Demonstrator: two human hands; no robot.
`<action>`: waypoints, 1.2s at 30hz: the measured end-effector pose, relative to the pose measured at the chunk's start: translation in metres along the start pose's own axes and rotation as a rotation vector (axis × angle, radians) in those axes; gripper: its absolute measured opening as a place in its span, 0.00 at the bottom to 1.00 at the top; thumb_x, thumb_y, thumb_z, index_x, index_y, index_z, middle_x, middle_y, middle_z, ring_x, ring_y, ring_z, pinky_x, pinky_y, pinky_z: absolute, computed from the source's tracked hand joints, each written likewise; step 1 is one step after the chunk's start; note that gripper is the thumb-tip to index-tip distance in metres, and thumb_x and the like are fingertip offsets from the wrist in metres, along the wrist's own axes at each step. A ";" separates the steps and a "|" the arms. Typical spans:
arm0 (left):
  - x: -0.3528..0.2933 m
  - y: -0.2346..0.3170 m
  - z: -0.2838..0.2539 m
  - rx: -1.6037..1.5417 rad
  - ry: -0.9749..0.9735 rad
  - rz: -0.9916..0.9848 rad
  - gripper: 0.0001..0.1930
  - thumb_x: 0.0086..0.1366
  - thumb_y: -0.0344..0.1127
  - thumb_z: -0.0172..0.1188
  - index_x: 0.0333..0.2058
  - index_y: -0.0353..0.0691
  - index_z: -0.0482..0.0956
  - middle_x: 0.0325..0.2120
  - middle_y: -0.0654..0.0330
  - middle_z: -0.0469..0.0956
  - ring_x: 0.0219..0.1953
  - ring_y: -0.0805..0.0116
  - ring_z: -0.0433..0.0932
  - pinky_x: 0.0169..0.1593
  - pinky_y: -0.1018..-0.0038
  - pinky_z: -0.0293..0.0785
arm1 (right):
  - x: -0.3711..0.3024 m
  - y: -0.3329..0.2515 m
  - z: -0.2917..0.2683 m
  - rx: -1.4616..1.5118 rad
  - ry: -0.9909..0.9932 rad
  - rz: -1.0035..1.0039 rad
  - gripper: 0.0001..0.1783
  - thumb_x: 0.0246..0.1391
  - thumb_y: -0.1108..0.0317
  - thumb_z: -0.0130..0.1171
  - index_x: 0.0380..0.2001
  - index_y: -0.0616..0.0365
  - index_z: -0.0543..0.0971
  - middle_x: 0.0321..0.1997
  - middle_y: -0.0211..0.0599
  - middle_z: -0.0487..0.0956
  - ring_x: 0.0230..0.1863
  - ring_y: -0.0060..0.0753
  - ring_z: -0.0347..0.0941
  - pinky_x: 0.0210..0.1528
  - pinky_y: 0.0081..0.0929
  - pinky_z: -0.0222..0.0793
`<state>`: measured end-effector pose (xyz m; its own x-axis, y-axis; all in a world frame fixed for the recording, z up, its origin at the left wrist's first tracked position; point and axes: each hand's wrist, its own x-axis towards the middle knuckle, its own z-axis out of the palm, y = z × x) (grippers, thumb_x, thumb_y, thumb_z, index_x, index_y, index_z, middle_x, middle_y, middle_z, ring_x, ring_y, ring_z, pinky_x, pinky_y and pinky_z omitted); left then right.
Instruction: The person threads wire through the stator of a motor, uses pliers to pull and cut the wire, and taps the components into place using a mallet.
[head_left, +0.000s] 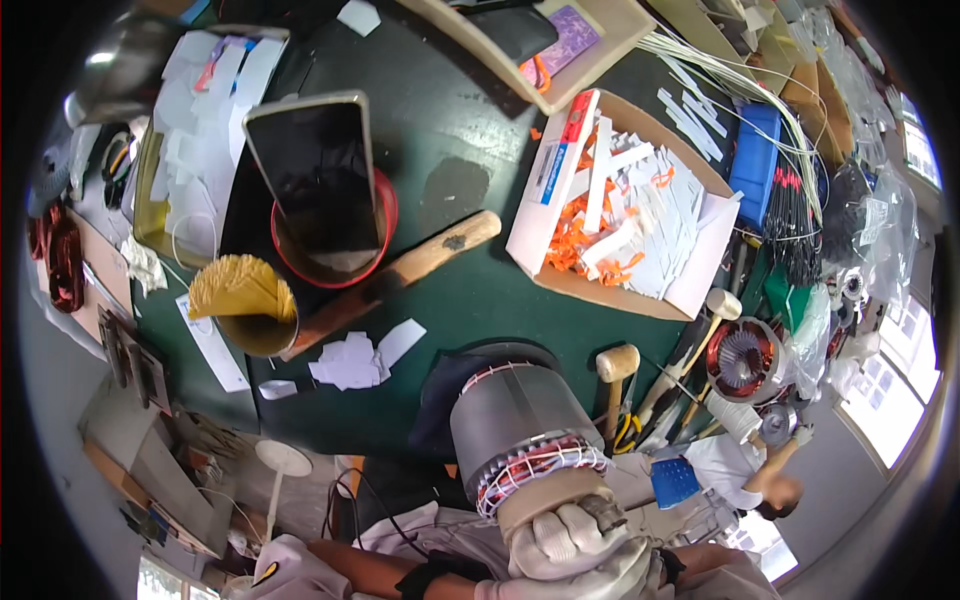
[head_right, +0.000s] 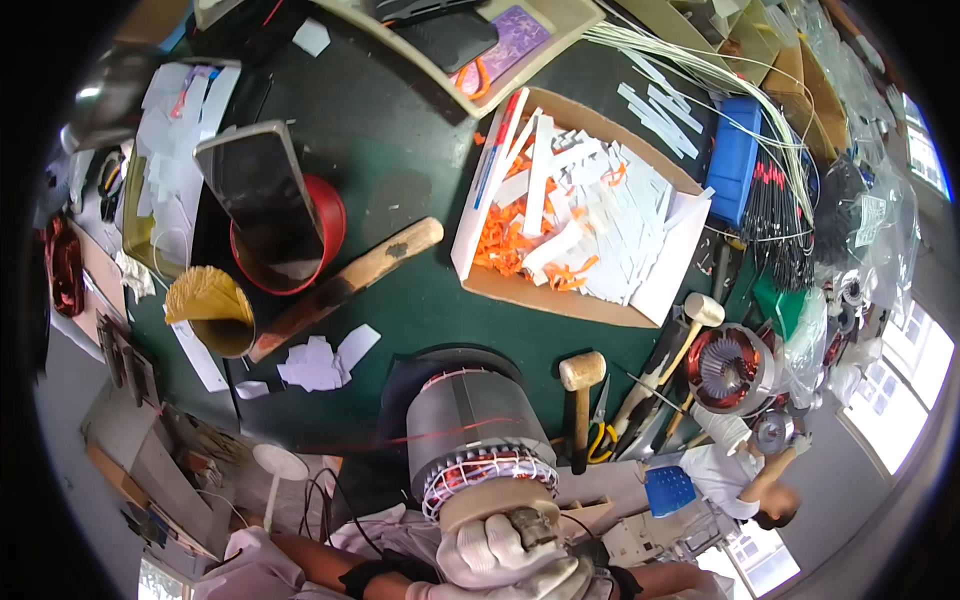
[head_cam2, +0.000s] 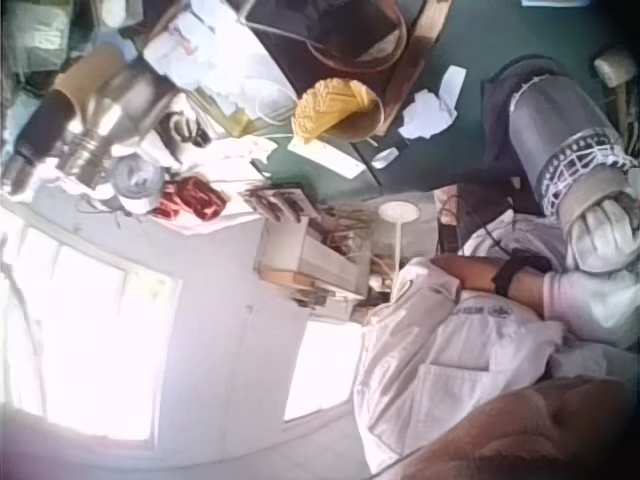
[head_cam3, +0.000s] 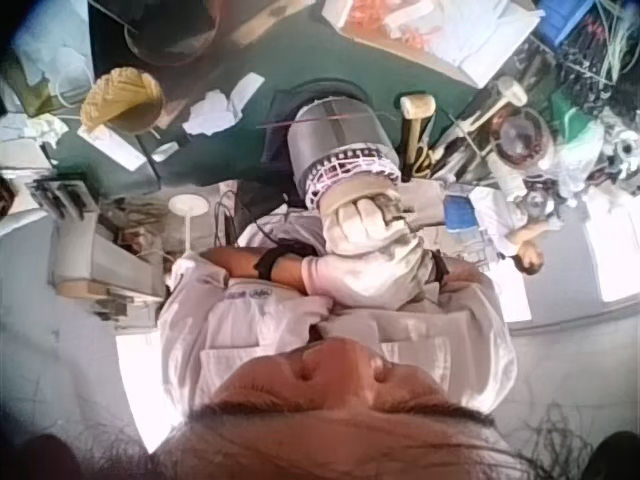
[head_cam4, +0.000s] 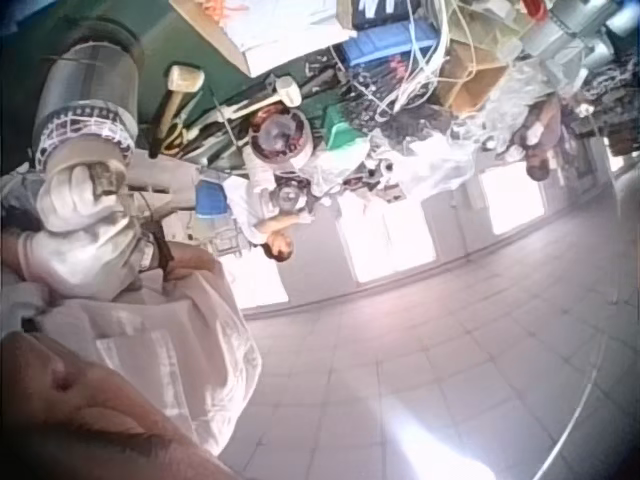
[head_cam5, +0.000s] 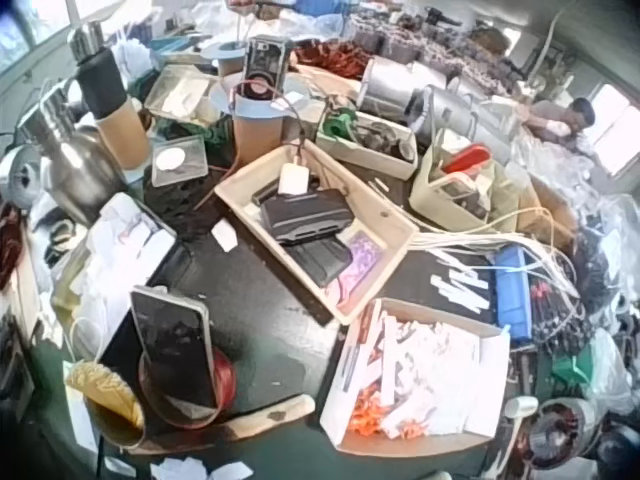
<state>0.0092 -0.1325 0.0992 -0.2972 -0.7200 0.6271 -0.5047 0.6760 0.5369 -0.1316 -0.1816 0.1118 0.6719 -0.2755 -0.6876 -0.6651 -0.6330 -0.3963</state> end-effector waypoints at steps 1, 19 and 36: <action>-0.002 0.001 0.002 0.002 -0.007 0.008 0.17 0.61 0.37 0.58 0.41 0.28 0.84 0.36 0.45 0.85 0.39 0.51 0.87 0.50 0.61 0.84 | -0.001 0.000 0.001 0.011 0.009 -0.002 0.23 0.41 0.49 0.73 0.40 0.47 0.83 0.53 0.37 0.76 0.48 0.44 0.78 0.49 0.46 0.78; -0.094 0.034 -0.081 -0.389 -0.301 -0.697 0.21 0.56 0.42 0.67 0.47 0.39 0.84 0.53 0.50 0.83 0.52 0.56 0.84 0.55 0.63 0.80 | -0.046 -0.003 0.002 0.392 0.682 -0.154 0.19 0.44 0.65 0.68 0.43 0.55 0.84 0.45 0.39 0.80 0.48 0.47 0.77 0.55 0.45 0.74; 0.065 0.005 -0.028 -0.200 -0.544 -0.596 0.22 0.53 0.29 0.74 0.48 0.38 0.84 0.50 0.48 0.84 0.59 0.46 0.81 0.64 0.57 0.77 | -0.078 0.204 0.152 0.273 0.890 0.708 0.18 0.51 0.63 0.74 0.41 0.56 0.78 0.39 0.46 0.80 0.43 0.55 0.79 0.48 0.50 0.78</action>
<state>0.0098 -0.1717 0.1584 -0.4014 -0.9070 -0.1269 -0.5634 0.1353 0.8151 -0.3695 -0.1793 -0.0085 0.0427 -0.9825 -0.1813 -0.9578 0.0114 -0.2873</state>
